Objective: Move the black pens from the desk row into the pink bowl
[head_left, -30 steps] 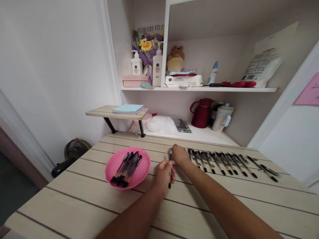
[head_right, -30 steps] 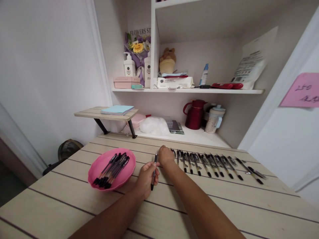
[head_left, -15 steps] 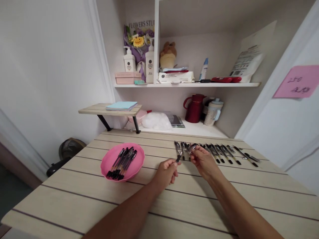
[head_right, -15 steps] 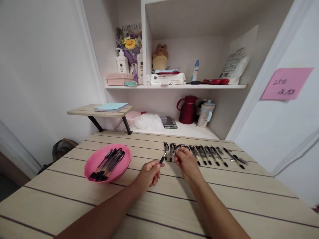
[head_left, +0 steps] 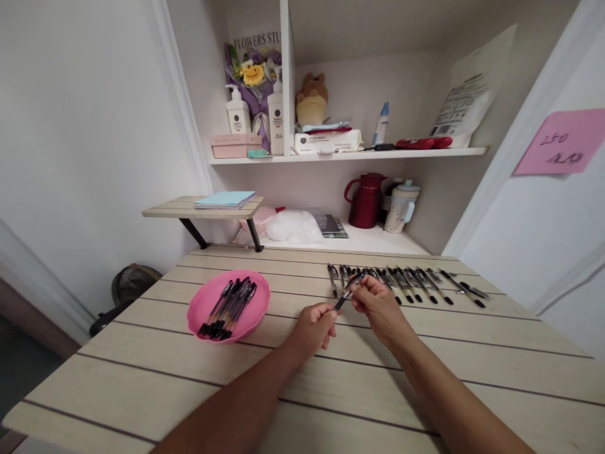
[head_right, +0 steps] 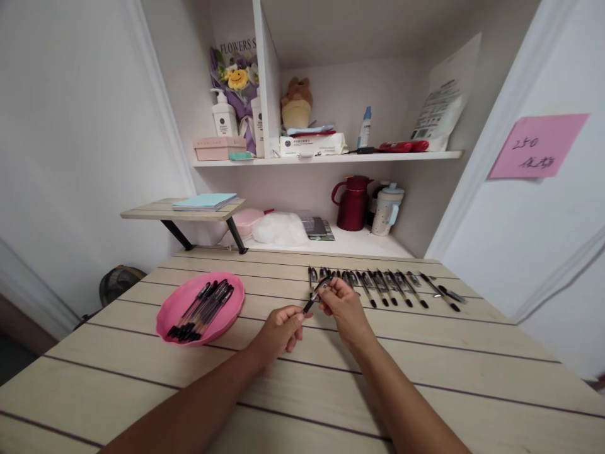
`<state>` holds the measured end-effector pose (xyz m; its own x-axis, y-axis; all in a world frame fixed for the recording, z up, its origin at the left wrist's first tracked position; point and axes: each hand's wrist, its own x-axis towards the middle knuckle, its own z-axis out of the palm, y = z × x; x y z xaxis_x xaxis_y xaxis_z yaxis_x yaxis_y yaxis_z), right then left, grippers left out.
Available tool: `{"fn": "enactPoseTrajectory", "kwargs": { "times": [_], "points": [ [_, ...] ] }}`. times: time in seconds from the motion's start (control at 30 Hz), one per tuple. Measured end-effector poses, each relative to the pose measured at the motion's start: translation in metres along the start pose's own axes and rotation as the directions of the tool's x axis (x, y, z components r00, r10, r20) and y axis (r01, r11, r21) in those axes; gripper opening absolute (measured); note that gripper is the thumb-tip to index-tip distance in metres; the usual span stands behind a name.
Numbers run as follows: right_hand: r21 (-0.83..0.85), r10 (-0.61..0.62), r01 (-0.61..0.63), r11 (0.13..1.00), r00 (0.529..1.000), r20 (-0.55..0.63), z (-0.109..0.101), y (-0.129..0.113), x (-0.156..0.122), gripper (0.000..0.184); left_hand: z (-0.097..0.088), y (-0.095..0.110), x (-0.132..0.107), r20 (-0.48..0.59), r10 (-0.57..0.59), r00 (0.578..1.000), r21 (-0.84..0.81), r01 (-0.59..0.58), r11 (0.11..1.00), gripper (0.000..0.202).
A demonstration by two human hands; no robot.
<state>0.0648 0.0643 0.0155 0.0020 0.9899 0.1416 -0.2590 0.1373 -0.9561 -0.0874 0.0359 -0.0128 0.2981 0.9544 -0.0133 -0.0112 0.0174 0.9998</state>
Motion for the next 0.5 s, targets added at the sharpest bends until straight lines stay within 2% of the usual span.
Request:
{"fn": "enactPoseTrajectory", "kwargs": {
  "times": [0.23, 0.37, 0.5],
  "points": [
    [-0.050, 0.040, -0.036, 0.998, 0.996, 0.084, 0.0061, 0.0011, -0.0048, 0.022, -0.0017, 0.0010, 0.0021, -0.035, -0.013, 0.999, 0.004, 0.014, 1.000, 0.026],
    [-0.054, 0.062, -0.056, 0.997, 0.991, 0.118, 0.0071, 0.0037, -0.0061, 0.032, -0.0015, 0.0022, 0.0014, -0.057, -0.029, 0.998, -0.010, 0.029, 1.000, 0.018],
    [-0.077, 0.110, -0.097, 0.992, 0.978, 0.179, 0.0068, 0.0046, -0.0079, 0.028, -0.0009, 0.0031, 0.0002, -0.056, -0.042, 0.998, -0.024, 0.041, 0.999, 0.018]
  ]
}}
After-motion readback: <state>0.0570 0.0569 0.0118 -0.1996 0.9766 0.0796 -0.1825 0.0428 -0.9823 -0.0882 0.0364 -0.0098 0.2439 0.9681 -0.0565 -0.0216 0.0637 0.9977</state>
